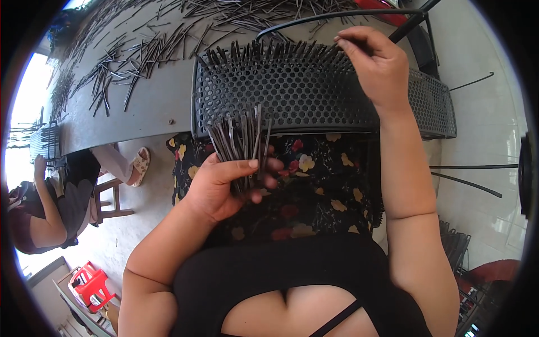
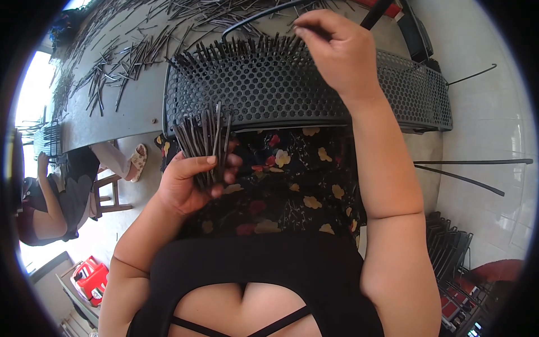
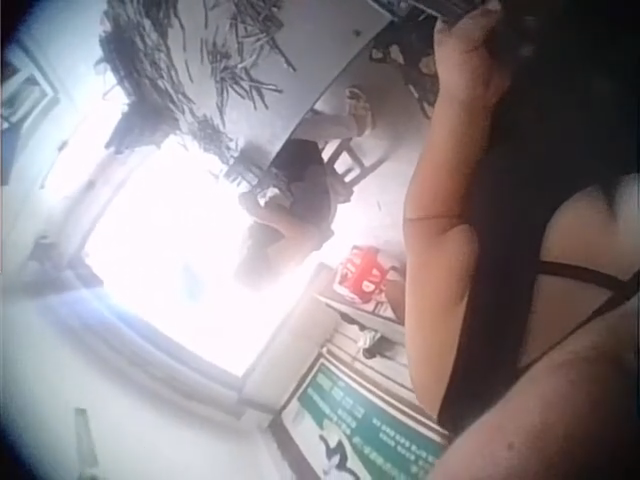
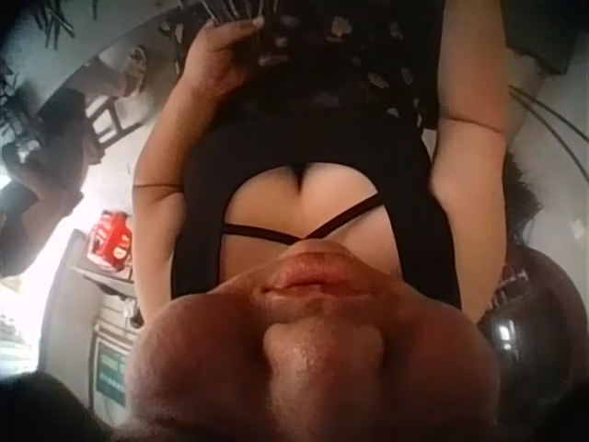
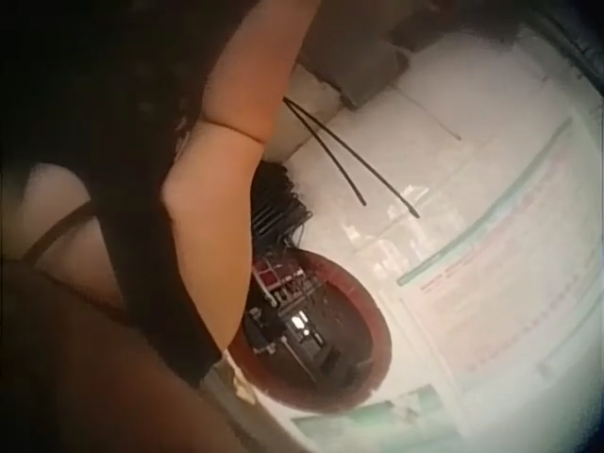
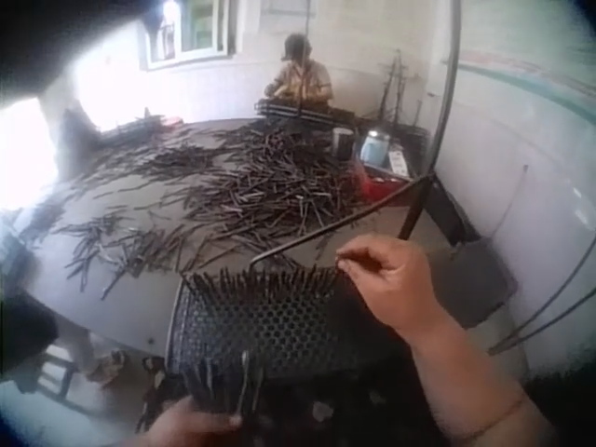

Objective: Organizing small metal rods by inserting them individually into a perforated metal tray.

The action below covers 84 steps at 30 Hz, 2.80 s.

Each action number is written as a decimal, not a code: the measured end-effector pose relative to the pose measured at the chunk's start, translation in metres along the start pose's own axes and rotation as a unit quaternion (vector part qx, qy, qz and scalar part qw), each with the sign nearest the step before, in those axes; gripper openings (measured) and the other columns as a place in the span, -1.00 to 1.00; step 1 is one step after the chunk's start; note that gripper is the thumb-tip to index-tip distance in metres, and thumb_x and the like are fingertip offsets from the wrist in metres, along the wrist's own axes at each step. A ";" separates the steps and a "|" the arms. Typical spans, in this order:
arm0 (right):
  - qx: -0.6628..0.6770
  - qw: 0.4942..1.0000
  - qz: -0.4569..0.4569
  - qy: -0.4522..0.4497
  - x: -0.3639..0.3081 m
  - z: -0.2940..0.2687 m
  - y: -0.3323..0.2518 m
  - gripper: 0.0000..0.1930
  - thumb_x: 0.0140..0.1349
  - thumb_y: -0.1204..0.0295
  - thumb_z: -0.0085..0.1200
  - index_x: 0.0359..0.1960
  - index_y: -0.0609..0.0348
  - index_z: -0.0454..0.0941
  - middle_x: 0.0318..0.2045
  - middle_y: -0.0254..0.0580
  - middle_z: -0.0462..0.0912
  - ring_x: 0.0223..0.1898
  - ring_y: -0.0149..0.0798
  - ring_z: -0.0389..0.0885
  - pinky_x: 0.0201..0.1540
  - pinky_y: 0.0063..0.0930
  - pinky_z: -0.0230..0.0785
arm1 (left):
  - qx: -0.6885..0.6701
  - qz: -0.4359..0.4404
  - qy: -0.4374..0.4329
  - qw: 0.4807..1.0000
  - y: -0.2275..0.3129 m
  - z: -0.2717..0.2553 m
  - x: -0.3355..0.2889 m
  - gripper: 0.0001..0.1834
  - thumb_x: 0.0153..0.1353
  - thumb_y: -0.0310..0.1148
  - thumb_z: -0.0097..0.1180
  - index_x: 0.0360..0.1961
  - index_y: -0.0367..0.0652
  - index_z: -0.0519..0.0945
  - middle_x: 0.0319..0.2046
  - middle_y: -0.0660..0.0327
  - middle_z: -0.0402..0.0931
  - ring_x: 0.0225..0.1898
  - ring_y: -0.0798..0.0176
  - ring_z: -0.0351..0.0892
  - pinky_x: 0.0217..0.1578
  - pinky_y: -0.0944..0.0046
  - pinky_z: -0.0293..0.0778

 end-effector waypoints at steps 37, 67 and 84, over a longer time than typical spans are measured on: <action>0.251 0.914 0.248 -0.198 -0.069 0.046 -0.083 -0.43 0.19 0.65 0.19 0.27 0.13 0.39 -0.22 -0.20 0.70 -0.24 -0.49 0.61 -0.19 -0.66 0.46 | 0.150 0.135 0.115 0.973 -0.003 0.035 0.000 -0.79 0.24 -0.47 0.20 -0.09 -0.20 0.57 -0.41 0.19 0.62 -0.50 0.38 0.56 -0.64 0.50 0.33; 0.112 0.990 -0.051 0.062 -0.022 -0.040 0.003 -0.81 0.15 0.73 0.22 -0.19 0.35 0.57 -0.26 -0.08 0.73 -0.17 -0.31 0.72 -0.04 -0.57 0.59 | 0.165 0.043 0.121 0.978 -0.006 0.009 0.001 -0.79 0.22 -0.57 0.18 -0.12 -0.31 0.50 -0.36 0.01 0.57 -0.50 0.33 0.47 -0.68 0.47 0.29; 0.118 0.990 -0.055 -0.055 -0.025 -0.041 0.014 -0.85 0.10 0.75 0.24 -0.29 0.36 0.61 -0.27 -0.10 0.73 -0.17 -0.27 0.73 -0.05 -0.52 0.61 | 0.163 0.047 0.130 0.977 -0.001 0.011 0.006 -0.85 0.23 -0.57 0.18 -0.17 -0.33 0.56 -0.47 0.14 0.57 -0.55 0.41 0.46 -0.66 0.46 0.32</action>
Point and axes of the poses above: each hand's wrist, its own x-axis towards the middle knuckle, its own z-axis out of the palm, y = z × x, the point moved 2 cm from there along x, towards the middle knuckle
